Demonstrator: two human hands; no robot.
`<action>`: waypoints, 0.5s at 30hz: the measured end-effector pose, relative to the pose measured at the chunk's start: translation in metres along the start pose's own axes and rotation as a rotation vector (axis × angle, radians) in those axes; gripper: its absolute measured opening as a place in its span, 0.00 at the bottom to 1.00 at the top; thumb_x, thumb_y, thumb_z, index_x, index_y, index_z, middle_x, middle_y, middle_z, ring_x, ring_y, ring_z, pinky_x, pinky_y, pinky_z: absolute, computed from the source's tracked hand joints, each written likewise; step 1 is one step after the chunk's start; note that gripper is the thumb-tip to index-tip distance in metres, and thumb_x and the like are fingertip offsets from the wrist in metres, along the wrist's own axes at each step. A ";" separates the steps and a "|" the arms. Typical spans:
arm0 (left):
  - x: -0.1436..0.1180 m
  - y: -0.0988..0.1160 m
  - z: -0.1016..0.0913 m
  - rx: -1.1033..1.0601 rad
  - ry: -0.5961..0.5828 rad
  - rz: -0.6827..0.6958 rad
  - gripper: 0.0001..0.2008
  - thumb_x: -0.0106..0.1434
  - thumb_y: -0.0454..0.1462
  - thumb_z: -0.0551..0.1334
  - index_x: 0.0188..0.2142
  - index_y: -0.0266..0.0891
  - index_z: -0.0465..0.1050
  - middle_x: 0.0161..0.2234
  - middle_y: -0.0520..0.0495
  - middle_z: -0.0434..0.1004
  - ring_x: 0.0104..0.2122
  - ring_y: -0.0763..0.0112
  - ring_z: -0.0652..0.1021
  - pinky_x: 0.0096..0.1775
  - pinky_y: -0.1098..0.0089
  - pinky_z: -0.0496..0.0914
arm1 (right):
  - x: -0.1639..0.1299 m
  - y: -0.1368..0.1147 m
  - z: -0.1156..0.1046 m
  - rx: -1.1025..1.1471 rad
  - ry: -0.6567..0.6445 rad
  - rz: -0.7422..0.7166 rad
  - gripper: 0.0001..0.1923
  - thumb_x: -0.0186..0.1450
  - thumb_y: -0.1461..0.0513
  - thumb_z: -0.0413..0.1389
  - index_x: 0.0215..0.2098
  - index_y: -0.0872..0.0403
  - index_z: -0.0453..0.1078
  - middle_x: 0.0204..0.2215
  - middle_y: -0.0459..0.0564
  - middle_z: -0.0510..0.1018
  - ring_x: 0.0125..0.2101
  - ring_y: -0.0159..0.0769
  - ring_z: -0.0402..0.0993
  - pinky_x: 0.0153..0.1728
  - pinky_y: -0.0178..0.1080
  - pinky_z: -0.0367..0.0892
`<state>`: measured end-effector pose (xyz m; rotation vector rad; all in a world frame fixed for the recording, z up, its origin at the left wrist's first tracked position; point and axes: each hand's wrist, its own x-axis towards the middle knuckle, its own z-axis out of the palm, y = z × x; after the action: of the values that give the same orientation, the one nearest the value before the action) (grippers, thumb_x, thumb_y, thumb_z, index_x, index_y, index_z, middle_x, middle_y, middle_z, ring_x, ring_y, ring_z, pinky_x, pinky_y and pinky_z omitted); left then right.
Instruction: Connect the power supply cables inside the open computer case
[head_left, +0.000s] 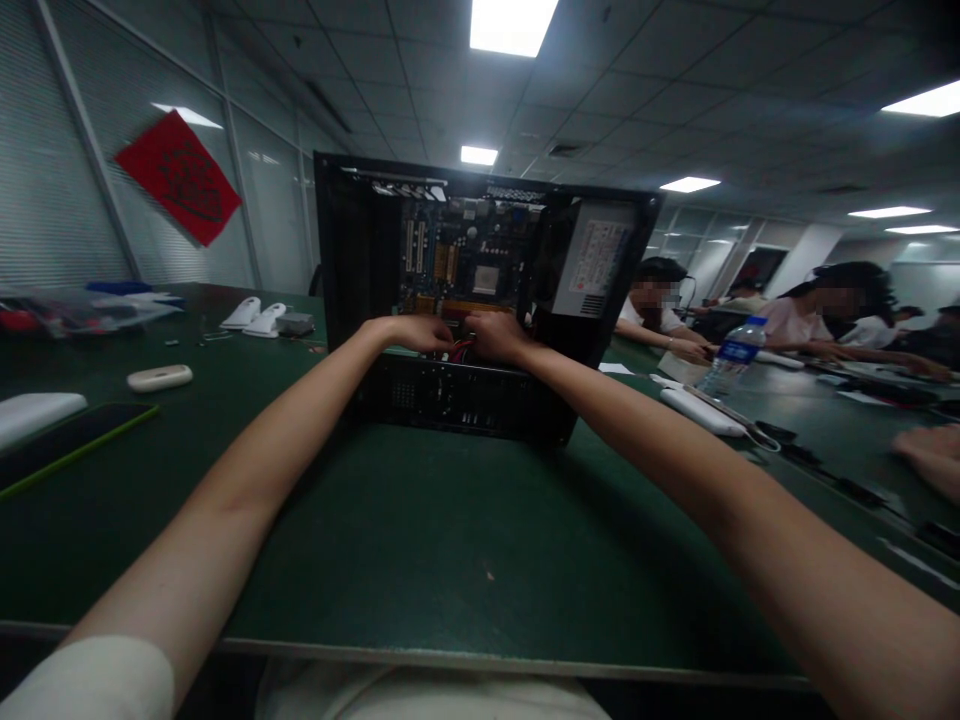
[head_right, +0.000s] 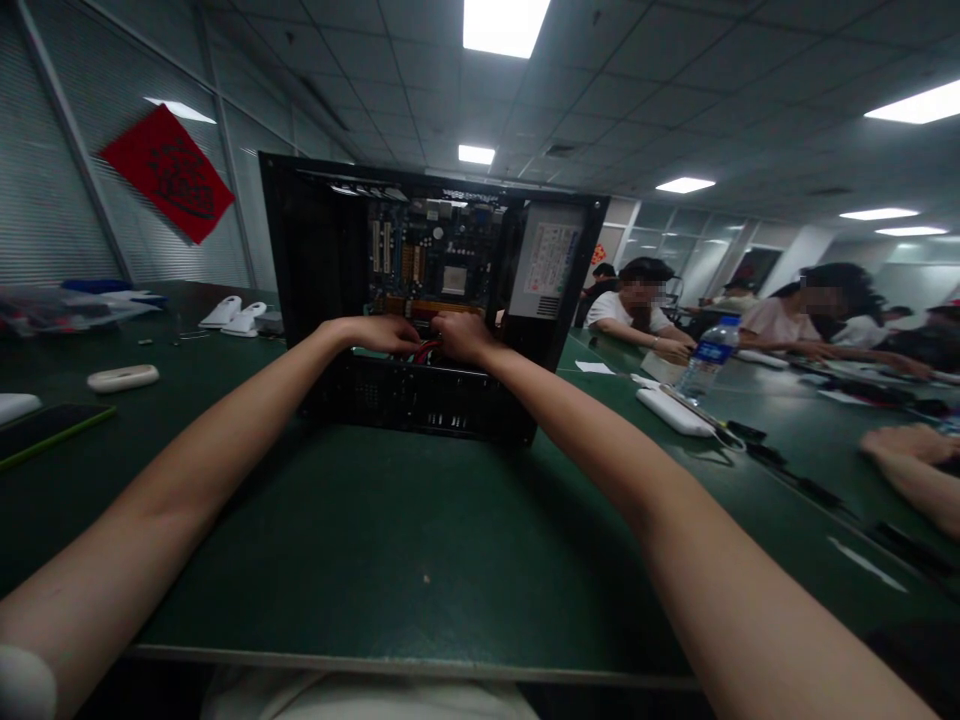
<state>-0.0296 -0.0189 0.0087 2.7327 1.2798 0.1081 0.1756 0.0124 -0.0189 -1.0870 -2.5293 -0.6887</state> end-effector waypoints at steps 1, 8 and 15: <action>0.001 -0.001 0.001 0.010 0.000 0.001 0.20 0.64 0.47 0.57 0.44 0.35 0.79 0.38 0.42 0.82 0.34 0.66 0.75 0.36 0.69 0.63 | 0.000 0.000 0.000 -0.004 0.003 -0.001 0.13 0.67 0.59 0.55 0.48 0.55 0.74 0.48 0.57 0.78 0.44 0.46 0.73 0.35 0.39 0.60; 0.003 -0.005 0.005 0.035 0.011 -0.009 0.20 0.66 0.45 0.54 0.44 0.36 0.79 0.37 0.45 0.82 0.33 0.68 0.75 0.35 0.71 0.62 | -0.002 -0.006 -0.006 -0.077 -0.008 0.003 0.12 0.67 0.61 0.55 0.48 0.54 0.73 0.48 0.55 0.78 0.45 0.47 0.75 0.34 0.39 0.60; 0.000 -0.002 0.005 0.013 0.020 -0.034 0.21 0.67 0.47 0.55 0.44 0.36 0.81 0.34 0.46 0.81 0.30 0.70 0.73 0.33 0.71 0.61 | -0.004 -0.006 -0.011 -0.155 -0.015 -0.040 0.13 0.68 0.61 0.53 0.49 0.54 0.73 0.49 0.56 0.77 0.43 0.49 0.76 0.33 0.40 0.61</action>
<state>-0.0308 -0.0178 0.0034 2.7256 1.3368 0.1252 0.1747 0.0004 -0.0138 -1.0969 -2.5517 -0.9043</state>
